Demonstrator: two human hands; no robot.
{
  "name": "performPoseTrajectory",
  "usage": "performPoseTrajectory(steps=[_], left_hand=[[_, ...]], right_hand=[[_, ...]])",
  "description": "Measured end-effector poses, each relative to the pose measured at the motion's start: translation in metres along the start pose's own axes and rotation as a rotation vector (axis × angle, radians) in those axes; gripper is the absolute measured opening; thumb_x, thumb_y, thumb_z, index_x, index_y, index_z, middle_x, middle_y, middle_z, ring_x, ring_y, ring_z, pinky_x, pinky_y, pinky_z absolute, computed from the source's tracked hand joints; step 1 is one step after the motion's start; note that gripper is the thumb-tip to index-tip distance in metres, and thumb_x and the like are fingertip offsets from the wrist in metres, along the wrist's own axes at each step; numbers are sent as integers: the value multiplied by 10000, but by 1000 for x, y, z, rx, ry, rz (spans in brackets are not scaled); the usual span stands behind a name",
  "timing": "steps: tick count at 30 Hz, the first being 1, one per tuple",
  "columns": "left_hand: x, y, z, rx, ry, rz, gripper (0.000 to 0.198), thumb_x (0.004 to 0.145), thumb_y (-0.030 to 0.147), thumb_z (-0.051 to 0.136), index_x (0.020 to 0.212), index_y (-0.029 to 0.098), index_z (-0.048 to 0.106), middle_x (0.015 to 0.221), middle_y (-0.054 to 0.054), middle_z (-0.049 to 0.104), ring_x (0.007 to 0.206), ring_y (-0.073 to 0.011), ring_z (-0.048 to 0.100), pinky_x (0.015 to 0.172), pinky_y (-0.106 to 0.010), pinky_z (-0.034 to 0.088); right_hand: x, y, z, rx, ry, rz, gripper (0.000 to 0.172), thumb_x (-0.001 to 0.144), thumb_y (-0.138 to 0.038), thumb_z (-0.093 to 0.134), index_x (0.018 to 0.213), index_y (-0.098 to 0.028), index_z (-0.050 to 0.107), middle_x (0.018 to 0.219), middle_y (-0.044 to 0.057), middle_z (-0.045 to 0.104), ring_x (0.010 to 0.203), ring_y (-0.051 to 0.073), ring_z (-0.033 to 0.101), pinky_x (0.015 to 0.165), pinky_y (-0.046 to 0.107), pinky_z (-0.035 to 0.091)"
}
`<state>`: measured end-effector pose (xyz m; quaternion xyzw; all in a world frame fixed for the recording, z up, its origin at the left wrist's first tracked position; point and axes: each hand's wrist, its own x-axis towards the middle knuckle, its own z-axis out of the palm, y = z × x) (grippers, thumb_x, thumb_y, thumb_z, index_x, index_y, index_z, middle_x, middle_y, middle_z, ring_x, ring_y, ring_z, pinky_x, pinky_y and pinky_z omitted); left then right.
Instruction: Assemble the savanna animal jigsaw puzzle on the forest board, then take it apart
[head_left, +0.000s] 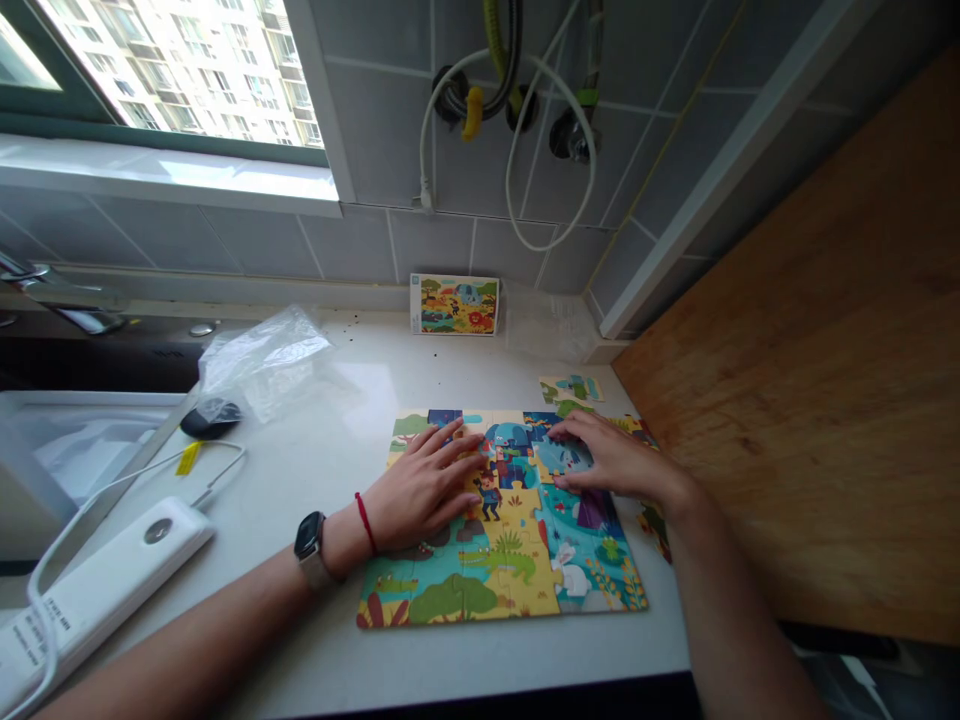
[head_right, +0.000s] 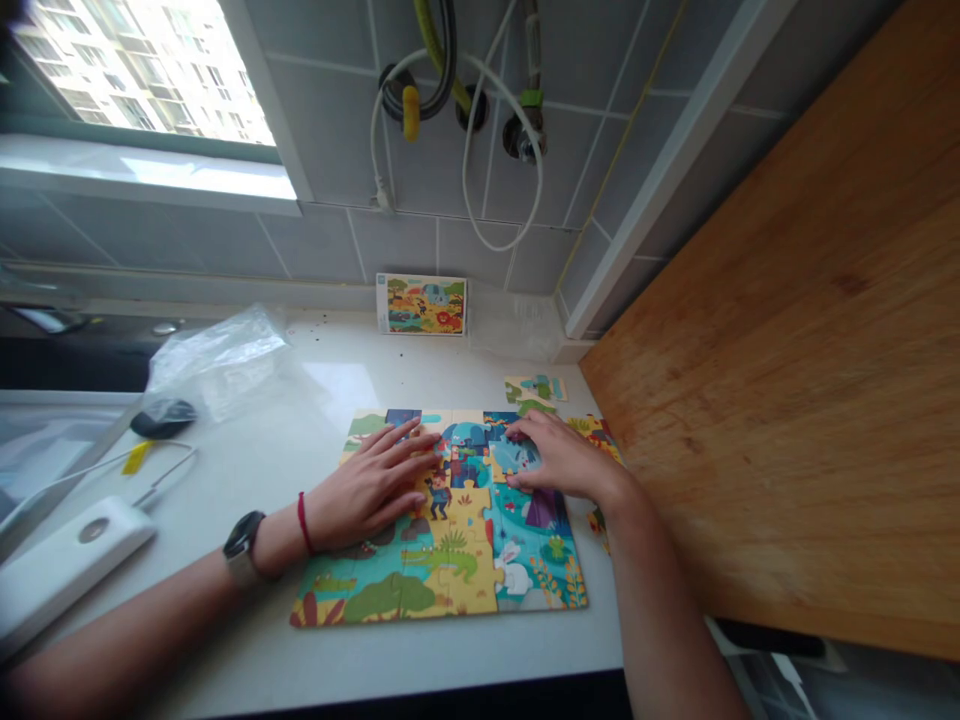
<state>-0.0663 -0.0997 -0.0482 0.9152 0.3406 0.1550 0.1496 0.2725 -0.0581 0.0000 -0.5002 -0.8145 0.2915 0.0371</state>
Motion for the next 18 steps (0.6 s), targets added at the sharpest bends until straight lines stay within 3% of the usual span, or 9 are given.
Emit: performPoseTrajectory(steps=[7, 18], left_hand=[[1, 0, 0, 10, -14, -5, 464, 1085, 527, 468, 1473, 288, 551, 1642, -46, 457, 1560, -382, 315, 1226, -641, 354], [1, 2, -3, 8, -13, -10, 473, 1083, 528, 467, 1484, 289, 541, 1639, -47, 461, 1548, -382, 332, 1217, -640, 365]], right_hand=[[1, -6, 3, -8, 0, -30, 508, 727, -300, 855, 1198, -237, 673, 1213, 76, 630, 1177, 302, 610, 1038, 429, 490], [0, -7, 2, 15, 43, -31, 501, 721, -280, 853, 1193, -212, 696, 1203, 96, 659, 1152, 297, 642, 1028, 438, 514]])
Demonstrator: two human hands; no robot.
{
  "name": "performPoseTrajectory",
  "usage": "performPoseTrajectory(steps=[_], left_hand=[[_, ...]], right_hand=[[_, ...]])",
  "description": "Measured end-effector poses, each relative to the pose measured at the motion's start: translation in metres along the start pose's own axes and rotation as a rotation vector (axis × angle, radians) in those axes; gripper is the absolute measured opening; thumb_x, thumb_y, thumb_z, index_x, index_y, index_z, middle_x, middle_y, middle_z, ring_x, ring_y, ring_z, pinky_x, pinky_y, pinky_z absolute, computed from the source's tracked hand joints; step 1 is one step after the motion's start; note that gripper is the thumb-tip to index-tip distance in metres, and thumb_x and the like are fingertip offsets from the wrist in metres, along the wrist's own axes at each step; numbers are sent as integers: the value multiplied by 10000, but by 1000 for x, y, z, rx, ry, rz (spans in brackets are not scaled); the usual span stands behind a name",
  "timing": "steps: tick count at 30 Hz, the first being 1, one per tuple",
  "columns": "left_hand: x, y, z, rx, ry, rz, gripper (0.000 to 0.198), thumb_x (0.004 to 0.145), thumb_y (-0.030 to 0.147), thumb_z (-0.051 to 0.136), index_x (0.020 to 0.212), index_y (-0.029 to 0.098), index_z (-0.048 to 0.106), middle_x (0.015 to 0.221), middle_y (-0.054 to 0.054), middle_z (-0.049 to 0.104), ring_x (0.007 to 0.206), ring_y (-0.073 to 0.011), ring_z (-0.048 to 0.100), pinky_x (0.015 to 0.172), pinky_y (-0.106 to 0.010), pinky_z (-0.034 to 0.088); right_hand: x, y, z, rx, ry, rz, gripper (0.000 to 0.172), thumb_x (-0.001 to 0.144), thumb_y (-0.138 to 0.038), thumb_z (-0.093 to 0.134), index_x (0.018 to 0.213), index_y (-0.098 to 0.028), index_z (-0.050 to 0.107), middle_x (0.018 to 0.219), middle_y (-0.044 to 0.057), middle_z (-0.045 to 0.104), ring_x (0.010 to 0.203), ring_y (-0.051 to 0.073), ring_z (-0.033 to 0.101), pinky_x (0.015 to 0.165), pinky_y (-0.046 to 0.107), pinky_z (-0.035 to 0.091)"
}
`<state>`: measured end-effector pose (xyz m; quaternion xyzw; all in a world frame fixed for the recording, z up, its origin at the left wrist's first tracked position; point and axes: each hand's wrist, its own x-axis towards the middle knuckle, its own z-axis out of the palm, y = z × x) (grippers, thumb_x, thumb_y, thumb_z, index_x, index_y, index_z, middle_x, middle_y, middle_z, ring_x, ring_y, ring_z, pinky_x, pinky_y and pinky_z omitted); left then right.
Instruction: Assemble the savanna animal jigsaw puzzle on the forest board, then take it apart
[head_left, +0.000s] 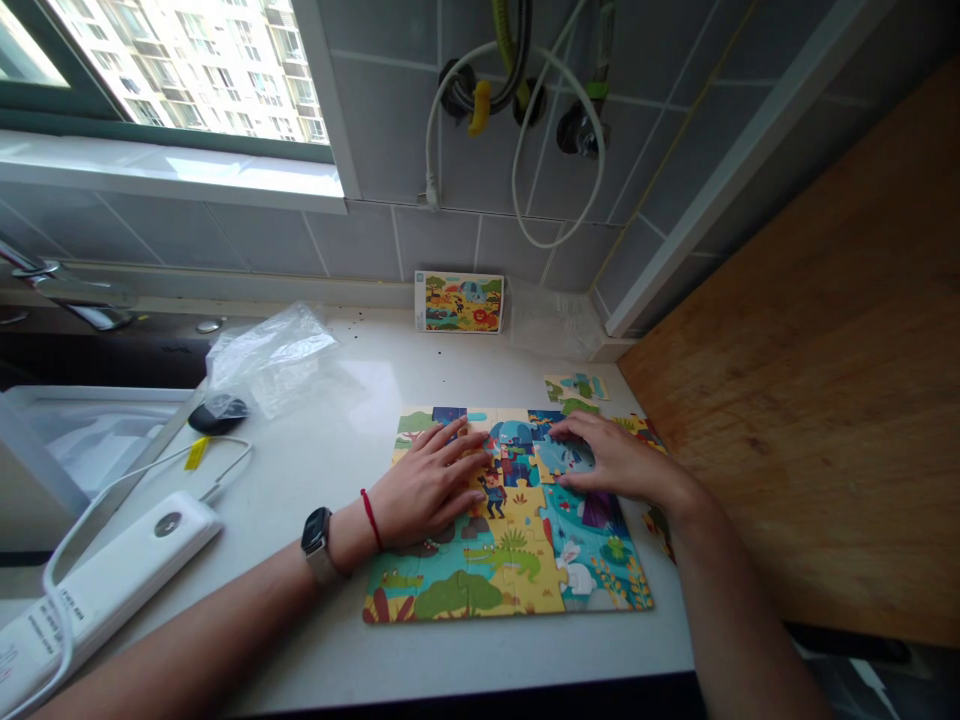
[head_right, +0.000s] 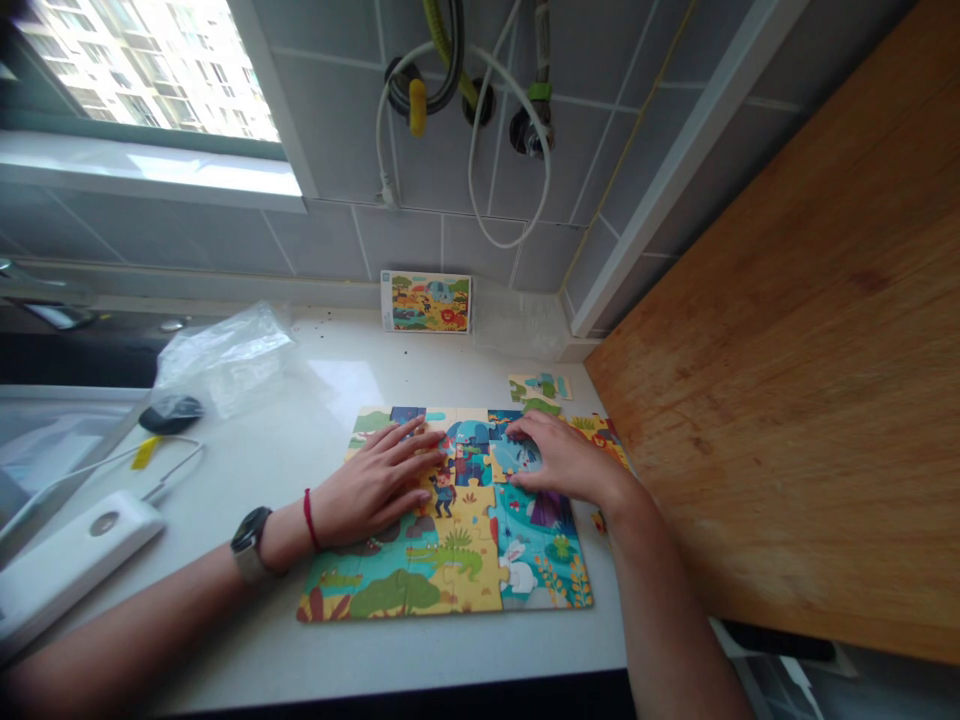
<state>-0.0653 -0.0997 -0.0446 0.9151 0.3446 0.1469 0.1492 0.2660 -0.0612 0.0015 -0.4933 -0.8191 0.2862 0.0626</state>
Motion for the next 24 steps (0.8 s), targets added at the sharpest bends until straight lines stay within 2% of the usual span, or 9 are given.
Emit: performPoseTrajectory(steps=[7, 11, 18, 21, 24], left_hand=[[0, 0, 1, 0, 6, 4, 450, 1084, 515, 473, 1467, 293, 557, 1633, -48, 465, 1543, -379, 339, 1212, -632, 371], [0, 0, 1, 5, 6, 0, 448, 1085, 518, 469, 1455, 286, 566, 1632, -50, 467, 1544, -381, 336, 1213, -634, 369], [-2, -2, 4, 13, 14, 8, 447, 1076, 541, 485, 1457, 333, 591, 1657, -41, 430, 1551, -386, 327, 1220, -642, 355], [-2, -2, 4, 6, 20, 22, 427, 1075, 543, 487, 1433, 353, 620, 1665, -44, 413, 1554, -393, 323, 1221, -652, 348], [-2, -2, 3, 11, 15, 32, 428, 1074, 540, 491, 1438, 354, 621, 1669, -52, 405, 1556, -399, 318, 1222, -656, 345]], right_hand=[[-1, -4, 0, 16, 26, -82, 474, 778, -321, 844, 1234, -238, 742, 1186, 89, 656, 1103, 276, 662, 1014, 418, 531], [3, -16, 9, 8, 28, -110, 500, 808, -328, 845, 1294, -262, 745, 1198, 89, 630, 1122, 269, 642, 1040, 423, 519], [10, -30, 23, -59, 32, -164, 409, 831, -319, 857, 1236, -316, 795, 1127, 77, 611, 1129, 273, 601, 1053, 440, 506], [11, -32, 22, -84, 20, -174, 386, 836, -352, 860, 1217, -338, 804, 1168, 87, 615, 1192, 294, 583, 1086, 467, 492], [11, -34, 19, -96, -8, -183, 366, 859, -375, 843, 1222, -372, 799, 1311, 92, 608, 1314, 318, 533, 1151, 511, 446]])
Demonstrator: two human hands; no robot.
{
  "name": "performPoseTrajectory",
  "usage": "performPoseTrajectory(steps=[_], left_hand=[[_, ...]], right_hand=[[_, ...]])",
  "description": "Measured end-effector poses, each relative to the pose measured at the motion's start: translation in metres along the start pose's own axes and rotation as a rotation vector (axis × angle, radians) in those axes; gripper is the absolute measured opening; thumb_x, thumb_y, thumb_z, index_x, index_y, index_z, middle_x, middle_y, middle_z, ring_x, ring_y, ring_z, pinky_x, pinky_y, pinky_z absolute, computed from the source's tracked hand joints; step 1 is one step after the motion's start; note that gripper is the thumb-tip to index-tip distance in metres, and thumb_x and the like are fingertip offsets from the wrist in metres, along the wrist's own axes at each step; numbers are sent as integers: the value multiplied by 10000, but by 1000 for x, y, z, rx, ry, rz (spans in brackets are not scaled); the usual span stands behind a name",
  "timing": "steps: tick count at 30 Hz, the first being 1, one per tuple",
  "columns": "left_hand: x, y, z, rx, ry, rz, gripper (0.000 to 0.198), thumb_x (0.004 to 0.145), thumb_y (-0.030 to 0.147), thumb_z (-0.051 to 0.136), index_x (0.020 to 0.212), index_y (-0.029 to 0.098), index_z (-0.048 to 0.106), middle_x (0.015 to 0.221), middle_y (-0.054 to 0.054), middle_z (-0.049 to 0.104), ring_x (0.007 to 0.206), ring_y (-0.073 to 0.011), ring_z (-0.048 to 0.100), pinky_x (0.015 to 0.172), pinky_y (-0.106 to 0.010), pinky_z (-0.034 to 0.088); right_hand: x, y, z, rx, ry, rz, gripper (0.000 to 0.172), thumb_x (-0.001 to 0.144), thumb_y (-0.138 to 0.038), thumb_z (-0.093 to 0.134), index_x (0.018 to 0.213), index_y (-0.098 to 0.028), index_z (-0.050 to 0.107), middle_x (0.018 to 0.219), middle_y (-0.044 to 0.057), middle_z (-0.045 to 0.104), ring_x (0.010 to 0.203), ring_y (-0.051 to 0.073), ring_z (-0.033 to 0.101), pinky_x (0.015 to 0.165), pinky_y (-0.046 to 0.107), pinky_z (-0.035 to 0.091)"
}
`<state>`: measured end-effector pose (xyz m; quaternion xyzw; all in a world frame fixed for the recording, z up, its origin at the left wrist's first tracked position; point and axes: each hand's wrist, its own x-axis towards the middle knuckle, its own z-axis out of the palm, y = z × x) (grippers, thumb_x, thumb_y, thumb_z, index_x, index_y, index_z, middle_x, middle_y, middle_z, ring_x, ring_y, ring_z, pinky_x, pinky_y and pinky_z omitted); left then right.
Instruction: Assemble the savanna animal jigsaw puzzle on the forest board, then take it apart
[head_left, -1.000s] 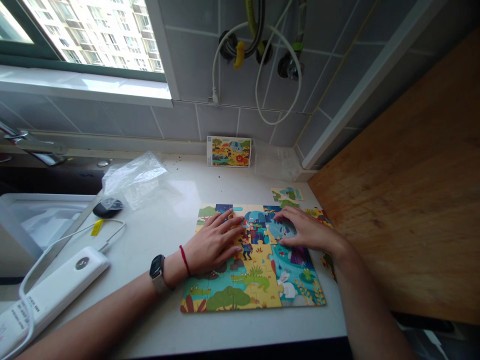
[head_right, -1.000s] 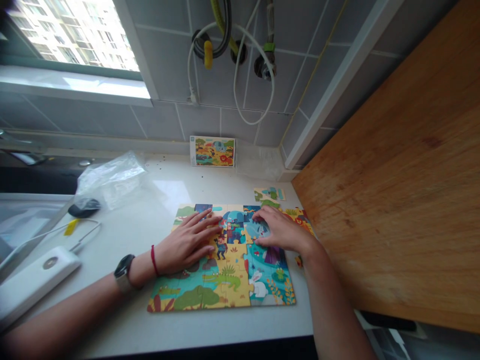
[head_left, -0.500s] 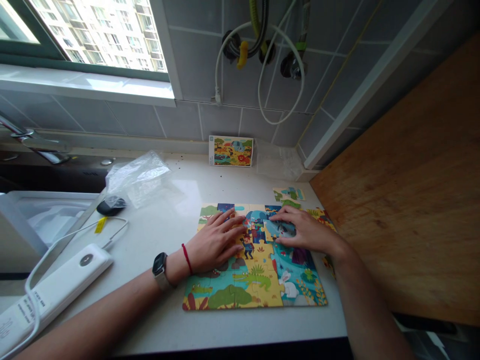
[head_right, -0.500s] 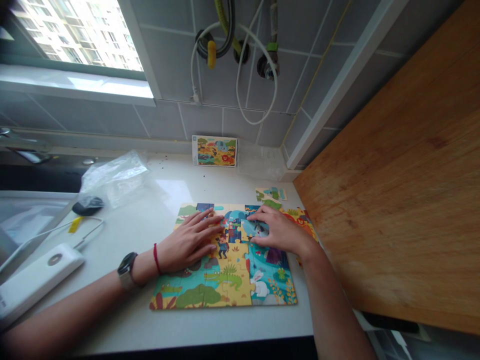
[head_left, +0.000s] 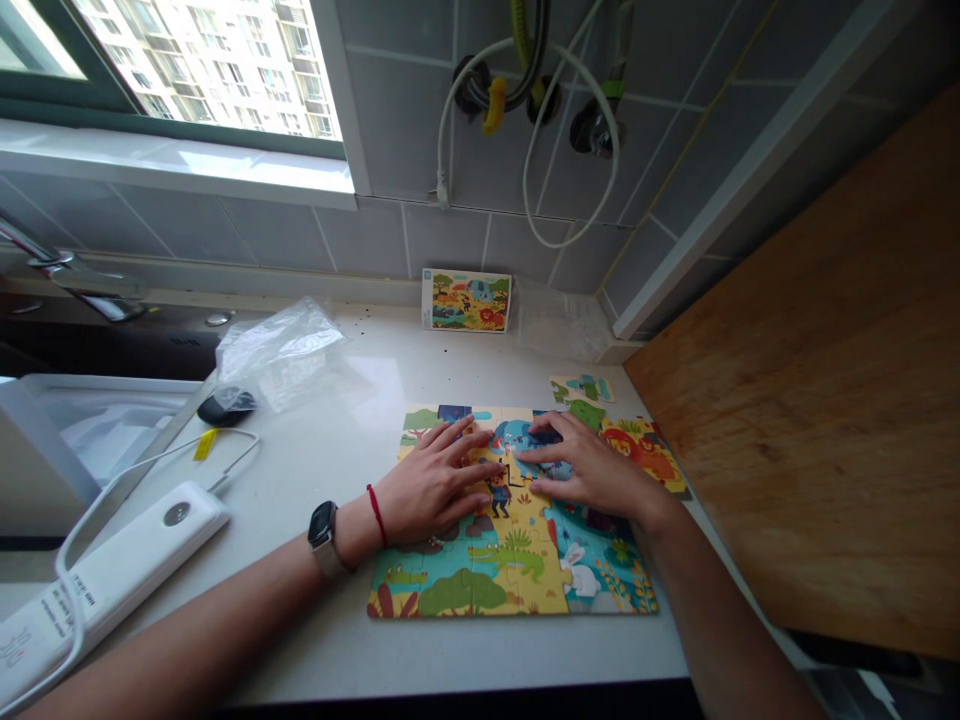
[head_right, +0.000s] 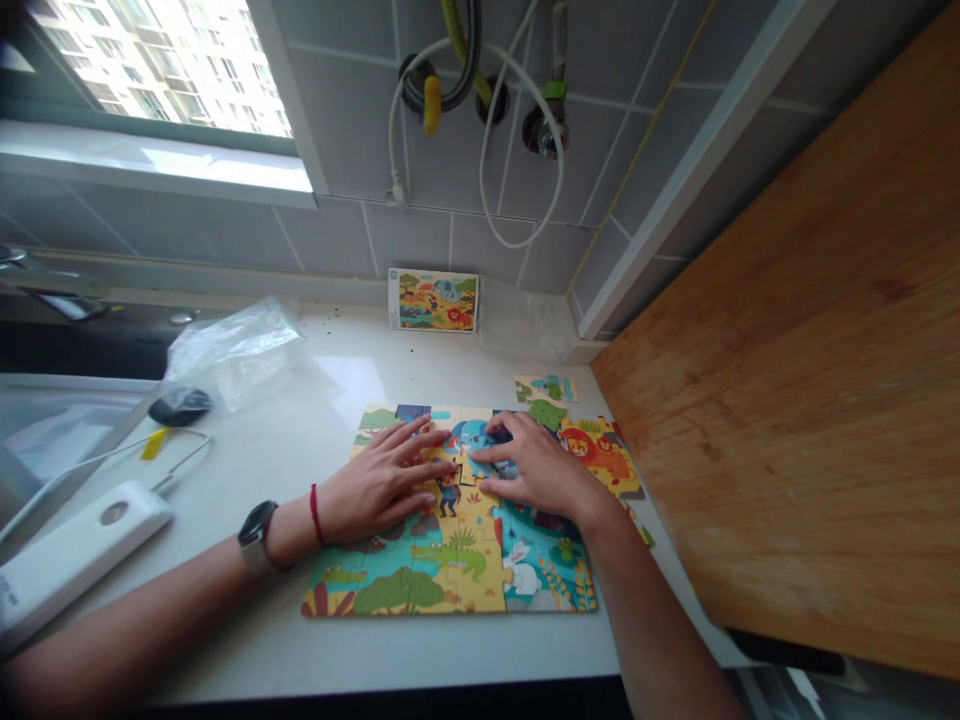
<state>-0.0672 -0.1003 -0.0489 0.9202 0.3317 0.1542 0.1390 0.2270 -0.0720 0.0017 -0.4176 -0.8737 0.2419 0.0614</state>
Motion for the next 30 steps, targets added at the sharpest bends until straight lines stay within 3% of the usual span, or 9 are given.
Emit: performPoseTrajectory(steps=[7, 12, 24, 28, 30], left_hand=[[-1, -1, 2, -17, 2, -13, 510, 1068, 557, 490, 1525, 334, 530, 1663, -53, 421, 1554, -388, 322, 1232, -644, 336], [0, 0, 1, 8, -36, -16, 540, 1071, 562, 474, 1550, 312, 495, 1676, -67, 398, 1557, -406, 306, 1221, -664, 339], [1, -1, 1, 0, -17, 2, 470, 1071, 551, 484, 1502, 380, 564, 1665, -61, 400, 1550, -423, 311, 1209, -687, 337], [0, -1, 1, -15, 3, 7, 480, 1058, 562, 509, 1498, 378, 568, 1664, -52, 400, 1547, -417, 315, 1226, -673, 323], [0, -1, 1, -14, 5, 9, 481, 1056, 569, 511, 1489, 371, 577, 1665, -52, 398, 1549, -419, 311, 1230, -671, 317]], right_hand=[[-2, 6, 4, 35, -70, -18, 366, 923, -416, 787, 1286, -430, 752, 1664, 30, 419, 1575, 352, 289, 1270, 614, 258], [-1, 8, 6, 73, -114, -30, 367, 954, -417, 751, 1320, -434, 726, 1724, 21, 341, 1626, 357, 172, 1284, 651, 178], [2, 12, 9, 99, -80, 13, 355, 960, -351, 749, 1306, -428, 734, 1725, 24, 338, 1631, 352, 158, 1283, 649, 187], [2, 13, 7, 116, -64, 7, 353, 930, -364, 779, 1280, -404, 758, 1713, 27, 363, 1619, 362, 201, 1280, 642, 218], [2, 15, 4, 133, 4, -2, 331, 936, -378, 764, 1266, -376, 774, 1679, 39, 423, 1595, 353, 277, 1276, 612, 262]])
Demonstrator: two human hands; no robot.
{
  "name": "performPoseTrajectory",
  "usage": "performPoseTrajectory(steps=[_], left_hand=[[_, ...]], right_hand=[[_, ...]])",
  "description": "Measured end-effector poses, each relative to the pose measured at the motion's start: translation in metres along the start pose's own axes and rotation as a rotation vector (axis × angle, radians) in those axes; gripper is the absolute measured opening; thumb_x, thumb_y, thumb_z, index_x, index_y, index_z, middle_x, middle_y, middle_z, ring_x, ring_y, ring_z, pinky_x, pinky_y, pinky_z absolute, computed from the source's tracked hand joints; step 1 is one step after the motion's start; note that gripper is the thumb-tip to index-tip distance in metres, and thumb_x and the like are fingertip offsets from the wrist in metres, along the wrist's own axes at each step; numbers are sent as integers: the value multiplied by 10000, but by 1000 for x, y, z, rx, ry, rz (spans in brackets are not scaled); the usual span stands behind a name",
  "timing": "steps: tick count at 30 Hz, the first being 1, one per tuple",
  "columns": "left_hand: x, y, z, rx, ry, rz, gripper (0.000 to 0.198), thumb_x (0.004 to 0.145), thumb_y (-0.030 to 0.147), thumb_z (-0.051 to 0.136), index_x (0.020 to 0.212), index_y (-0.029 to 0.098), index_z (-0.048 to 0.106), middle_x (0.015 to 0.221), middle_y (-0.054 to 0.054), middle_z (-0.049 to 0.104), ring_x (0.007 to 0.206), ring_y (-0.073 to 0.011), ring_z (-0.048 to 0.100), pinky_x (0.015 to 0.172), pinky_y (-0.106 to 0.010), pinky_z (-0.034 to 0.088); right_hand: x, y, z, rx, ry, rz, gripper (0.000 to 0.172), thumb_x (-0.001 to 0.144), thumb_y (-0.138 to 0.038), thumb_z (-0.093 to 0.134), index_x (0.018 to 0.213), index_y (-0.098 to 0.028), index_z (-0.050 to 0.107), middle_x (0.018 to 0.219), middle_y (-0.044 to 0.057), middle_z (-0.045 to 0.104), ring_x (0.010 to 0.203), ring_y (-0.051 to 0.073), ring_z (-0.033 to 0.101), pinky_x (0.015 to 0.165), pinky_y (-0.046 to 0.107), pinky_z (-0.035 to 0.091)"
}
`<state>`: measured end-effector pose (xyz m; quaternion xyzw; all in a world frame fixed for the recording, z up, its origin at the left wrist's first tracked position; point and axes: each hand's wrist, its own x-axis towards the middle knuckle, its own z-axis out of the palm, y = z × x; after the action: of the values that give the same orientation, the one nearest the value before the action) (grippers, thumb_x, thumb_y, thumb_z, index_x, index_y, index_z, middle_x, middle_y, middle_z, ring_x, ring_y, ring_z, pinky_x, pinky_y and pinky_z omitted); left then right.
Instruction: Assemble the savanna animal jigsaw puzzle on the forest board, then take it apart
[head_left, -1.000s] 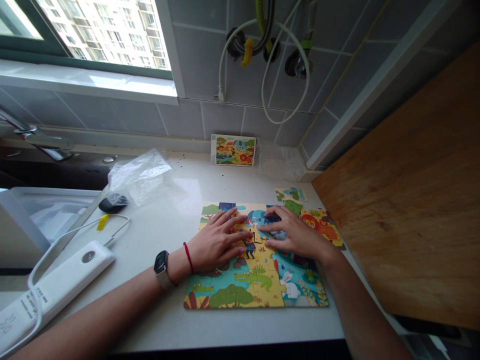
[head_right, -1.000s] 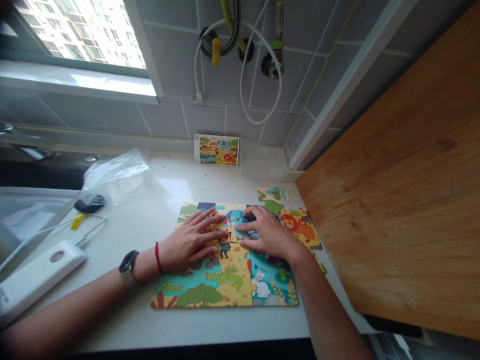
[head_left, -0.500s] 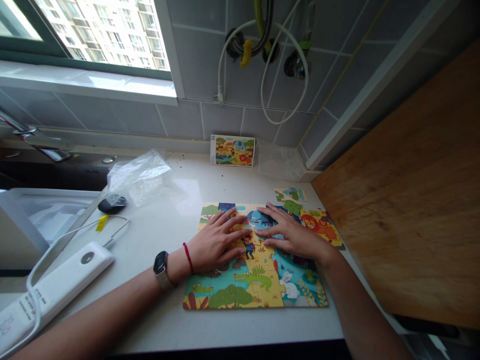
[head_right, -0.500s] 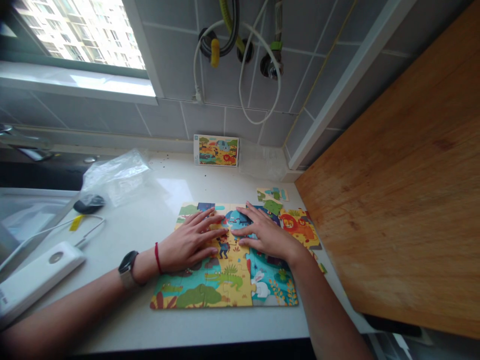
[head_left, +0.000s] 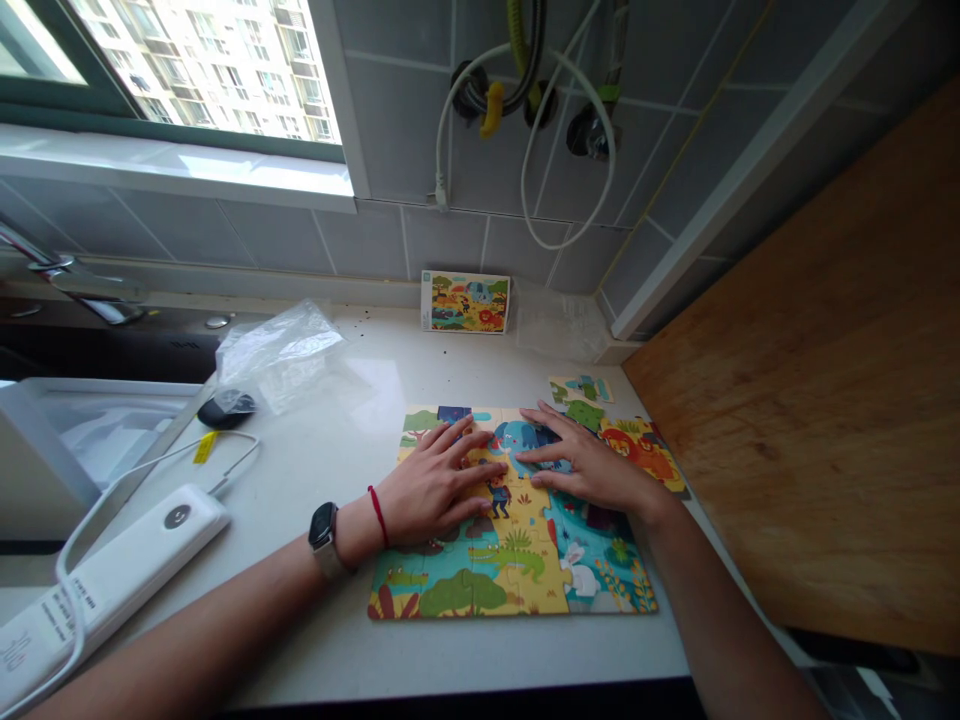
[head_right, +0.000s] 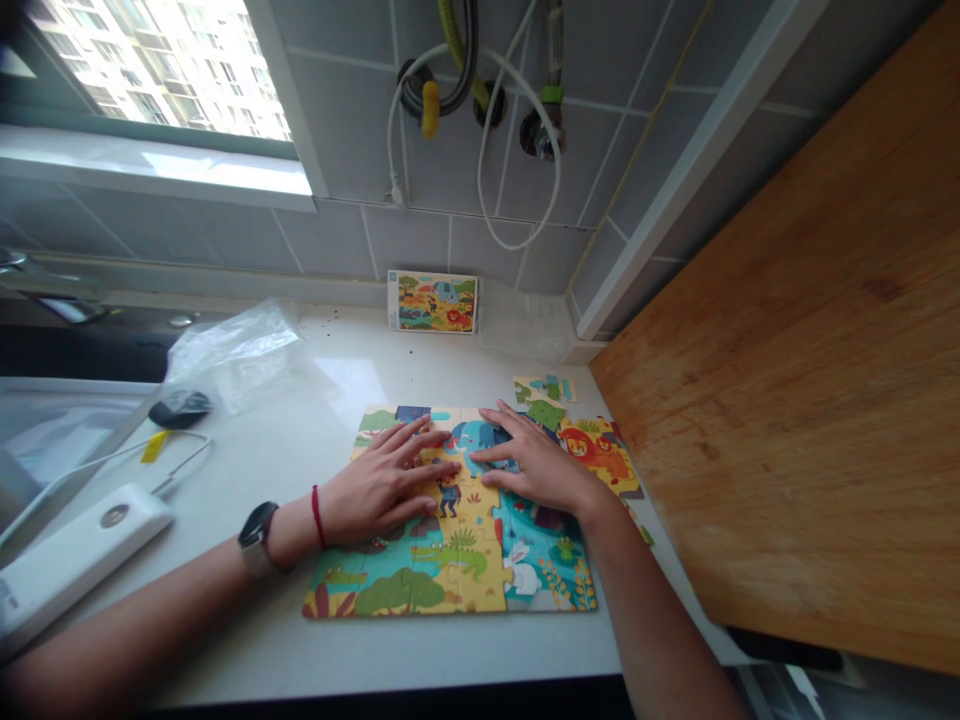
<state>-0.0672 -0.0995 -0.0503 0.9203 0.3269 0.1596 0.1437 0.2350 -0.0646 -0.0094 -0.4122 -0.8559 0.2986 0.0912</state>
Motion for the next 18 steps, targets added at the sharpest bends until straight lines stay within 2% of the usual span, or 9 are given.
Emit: performPoseTrajectory(steps=[3, 5, 7, 10, 12, 14, 16, 18], left_hand=[[0, 1, -1, 3, 2, 0, 478, 1057, 574, 504, 1476, 361, 589, 1658, -58, 407, 1549, -423, 309, 1231, -671, 317], [0, 1, -1, 6, -4, 2, 474, 1063, 568, 492, 1474, 352, 589, 1654, -65, 414, 1552, -423, 307, 1227, -672, 325], [0, 2, -1, 8, -8, -2, 473, 1069, 560, 481, 1474, 339, 585, 1651, -72, 421, 1556, -421, 303, 1223, -676, 331], [0, 2, -1, -2, 6, -13, 473, 1076, 553, 469, 1471, 319, 582, 1645, -75, 433, 1559, -411, 303, 1226, -673, 334], [0, 2, -1, -11, 18, -18, 466, 1078, 548, 466, 1460, 310, 589, 1637, -73, 444, 1558, -405, 309, 1228, -665, 340], [0, 2, -1, -10, 21, -25, 455, 1078, 543, 471, 1449, 312, 594, 1630, -68, 455, 1559, -403, 310, 1225, -662, 350], [0, 2, -1, 0, 15, -25, 448, 1077, 538, 478, 1450, 317, 591, 1627, -65, 459, 1558, -403, 311, 1218, -661, 362], [0, 2, -2, 16, 6, -22, 447, 1078, 534, 477, 1455, 318, 585, 1631, -64, 454, 1557, -404, 313, 1210, -662, 373]], right_hand=[[1, 4, -4, 38, 273, 0, 302, 1001, -385, 647, 1261, -312, 782, 1508, 87, 609, 1432, 303, 532, 1224, 528, 394], [2, 5, -6, 55, 474, 25, 307, 1027, -391, 582, 1223, -280, 793, 1332, 100, 710, 1270, 277, 649, 1150, 485, 476], [3, 6, -8, 69, 611, 61, 306, 1025, -420, 570, 1151, -271, 807, 1194, 97, 750, 1165, 274, 689, 1085, 464, 520], [1, 6, -13, 92, 718, 111, 323, 1022, -459, 556, 1085, -264, 806, 1091, 95, 759, 1093, 278, 698, 1023, 449, 547], [-3, 9, -19, 98, 659, 141, 325, 1010, -474, 570, 1070, -254, 801, 1071, 98, 754, 1068, 282, 699, 999, 444, 552], [-9, 12, -24, 81, 429, 157, 325, 936, -497, 680, 1119, -251, 789, 1119, 97, 737, 1084, 292, 693, 1006, 448, 547], [-16, 17, -27, 40, 161, 167, 481, 798, -490, 832, 1215, -264, 756, 1195, 87, 699, 1130, 304, 672, 1030, 456, 534], [-20, 20, -27, -4, 12, 184, 588, 714, -437, 903, 1250, -270, 726, 1228, 79, 656, 1150, 303, 649, 1028, 450, 528]])
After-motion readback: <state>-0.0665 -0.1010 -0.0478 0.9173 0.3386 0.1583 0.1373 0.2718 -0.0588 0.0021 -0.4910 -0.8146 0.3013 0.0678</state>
